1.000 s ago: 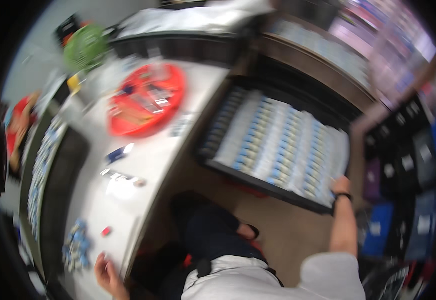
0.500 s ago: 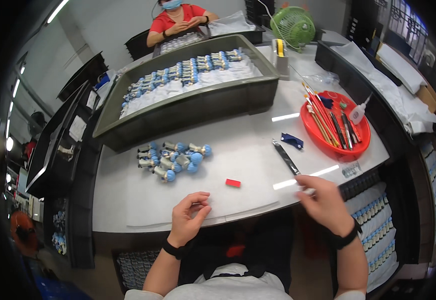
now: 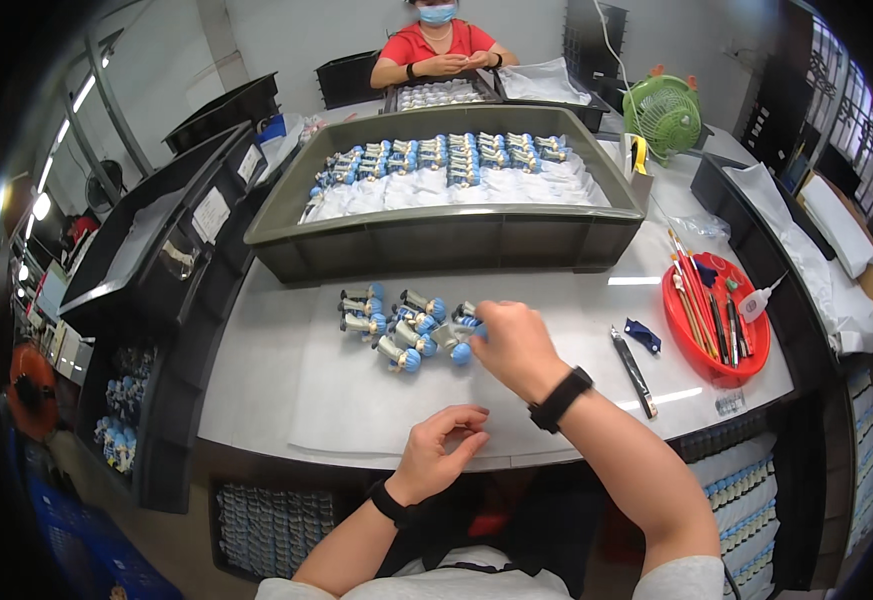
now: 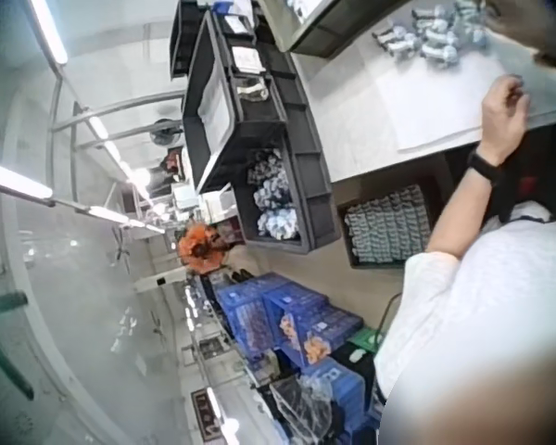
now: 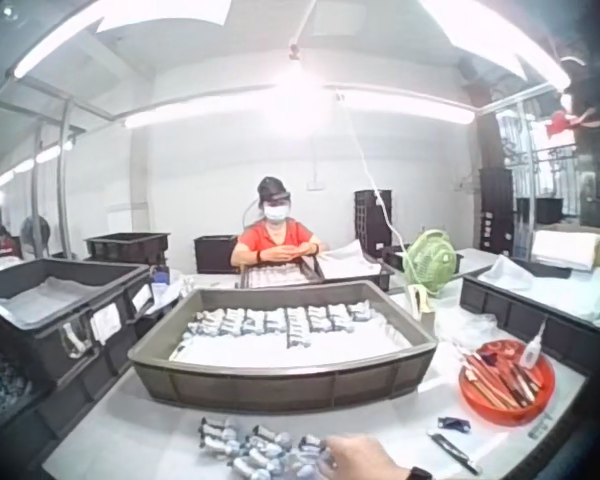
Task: The person picks small figurines from a tray and applies a red rectangular piece to each one, then places the finished items into a black tray. The process is repeated for several figurines.
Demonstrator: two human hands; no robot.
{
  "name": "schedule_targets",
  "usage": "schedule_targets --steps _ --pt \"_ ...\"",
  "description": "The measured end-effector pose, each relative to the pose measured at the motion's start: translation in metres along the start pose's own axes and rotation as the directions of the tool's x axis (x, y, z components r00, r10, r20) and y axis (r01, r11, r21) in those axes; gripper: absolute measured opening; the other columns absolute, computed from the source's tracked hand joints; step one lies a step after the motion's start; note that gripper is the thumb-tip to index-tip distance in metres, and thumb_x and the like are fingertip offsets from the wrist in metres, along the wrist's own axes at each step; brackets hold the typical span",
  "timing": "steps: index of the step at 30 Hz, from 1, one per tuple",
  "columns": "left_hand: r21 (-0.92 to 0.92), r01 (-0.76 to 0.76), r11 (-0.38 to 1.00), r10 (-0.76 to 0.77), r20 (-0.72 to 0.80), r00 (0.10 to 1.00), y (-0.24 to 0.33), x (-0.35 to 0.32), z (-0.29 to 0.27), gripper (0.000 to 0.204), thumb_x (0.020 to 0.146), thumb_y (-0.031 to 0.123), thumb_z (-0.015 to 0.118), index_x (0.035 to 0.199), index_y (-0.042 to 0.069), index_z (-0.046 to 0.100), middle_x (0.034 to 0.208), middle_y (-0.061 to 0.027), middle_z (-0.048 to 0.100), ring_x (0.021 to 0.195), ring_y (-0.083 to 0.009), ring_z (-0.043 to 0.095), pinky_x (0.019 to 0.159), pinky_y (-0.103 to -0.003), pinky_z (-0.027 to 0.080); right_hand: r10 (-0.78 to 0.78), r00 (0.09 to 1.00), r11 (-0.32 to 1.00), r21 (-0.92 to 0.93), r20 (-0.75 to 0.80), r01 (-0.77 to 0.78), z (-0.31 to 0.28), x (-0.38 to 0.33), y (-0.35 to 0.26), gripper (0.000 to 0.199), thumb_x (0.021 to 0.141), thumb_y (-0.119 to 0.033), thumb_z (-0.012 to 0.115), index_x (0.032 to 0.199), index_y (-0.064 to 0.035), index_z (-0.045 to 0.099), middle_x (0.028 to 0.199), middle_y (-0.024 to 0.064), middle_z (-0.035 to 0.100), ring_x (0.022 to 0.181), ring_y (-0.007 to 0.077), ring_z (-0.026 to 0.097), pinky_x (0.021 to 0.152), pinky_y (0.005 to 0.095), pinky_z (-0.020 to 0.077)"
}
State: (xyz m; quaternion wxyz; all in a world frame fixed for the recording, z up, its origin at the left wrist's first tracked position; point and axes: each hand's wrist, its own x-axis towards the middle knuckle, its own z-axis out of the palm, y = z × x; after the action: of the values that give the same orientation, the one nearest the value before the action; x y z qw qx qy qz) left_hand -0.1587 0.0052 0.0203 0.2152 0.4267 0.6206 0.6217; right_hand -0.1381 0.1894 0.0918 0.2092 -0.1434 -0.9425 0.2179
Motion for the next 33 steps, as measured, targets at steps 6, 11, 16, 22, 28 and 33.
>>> schedule_targets --steps 6,11,16,22,28,33 --pt "0.045 -0.128 0.991 0.135 -0.212 0.968 0.0 -0.004 0.001 0.048 0.078 0.004 0.074 0.123 0.005 0.057 0.127 -0.014 0.051 0.108 -0.0256 0.055 0.089 -0.035 0.049 0.187 0.98 0.894 0.424 -0.065 -0.143 -0.018 -0.053 -0.025 0.021 0.076 -0.011 0.075 0.088 0.0035 0.067 0.072 0.0106 0.066 0.06 0.0135 0.062 0.057 0.0258 0.0508" --pt "0.384 -0.259 0.886 0.342 -0.168 0.924 0.0 -0.003 0.002 0.046 0.072 0.007 0.079 0.116 0.009 0.064 0.133 -0.0141 0.046 0.125 -0.0329 0.041 0.099 -0.042 0.042 0.298 0.934 0.575 0.744 0.199 -0.342 0.004 -0.098 -0.028 0.016 0.084 -0.008 0.072 0.091 0.0054 0.067 0.081 0.0105 0.07 0.068 0.0123 0.067 0.062 0.0229 0.0543" --pt "-0.012 -0.174 0.985 0.165 -0.256 0.953 -0.007 -0.002 0.0 0.036 0.083 0.017 0.072 0.115 0.002 0.063 0.121 -0.0119 0.054 0.106 -0.0223 0.058 0.087 -0.034 0.052 0.327 0.937 0.488 0.827 0.122 -0.278 0.007 -0.104 -0.021 0.018 0.091 -0.011 0.063 0.099 0.0052 0.066 0.09 0.0093 0.069 0.077 0.0133 0.066 0.069 0.0258 0.0551" --pt "-0.566 0.131 0.814 -0.238 -0.12 0.964 -0.011 -0.005 -0.013 0.051 0.101 0.04 0.041 0.129 -0.002 0.046 0.102 -0.0077 0.059 0.094 -0.0177 0.064 0.082 -0.034 0.056 0.202 0.949 0.281 0.914 0.241 -0.292 0.032 -0.104 -0.014 0.027 0.096 -0.016 0.056 0.113 0.0047 0.061 0.107 0.0147 0.066 0.089 0.0166 0.064 0.075 0.0295 0.0562" --pt "-0.575 0.178 0.799 -0.307 -0.134 0.942 -0.003 0.001 -0.011 0.047 0.099 0.037 0.045 0.124 -0.002 0.052 0.099 -0.009 0.063 0.086 -0.0152 0.066 0.07 -0.027 0.058 0.163 0.969 0.272 0.935 0.188 -0.227 0.043 -0.112 -0.008 0.024 0.096 -0.013 0.056 0.111 0.0051 0.061 0.104 0.0123 0.066 0.088 0.0161 0.064 0.071 0.0294 0.057" --pt "-0.498 0.151 0.854 -0.286 -0.208 0.935 0.0 0.003 -0.005 0.043 0.098 0.034 0.05 0.119 -0.003 0.057 0.098 -0.0087 0.065 0.08 -0.0141 0.065 0.064 -0.025 0.058 0.242 0.96 0.251 0.947 0.137 -0.199 0.046 -0.116 -0.01 0.023 0.096 -0.012 0.056 0.111 0.0043 0.06 0.102 0.0115 0.065 0.088 0.0166 0.064 0.067 0.0294 0.058"
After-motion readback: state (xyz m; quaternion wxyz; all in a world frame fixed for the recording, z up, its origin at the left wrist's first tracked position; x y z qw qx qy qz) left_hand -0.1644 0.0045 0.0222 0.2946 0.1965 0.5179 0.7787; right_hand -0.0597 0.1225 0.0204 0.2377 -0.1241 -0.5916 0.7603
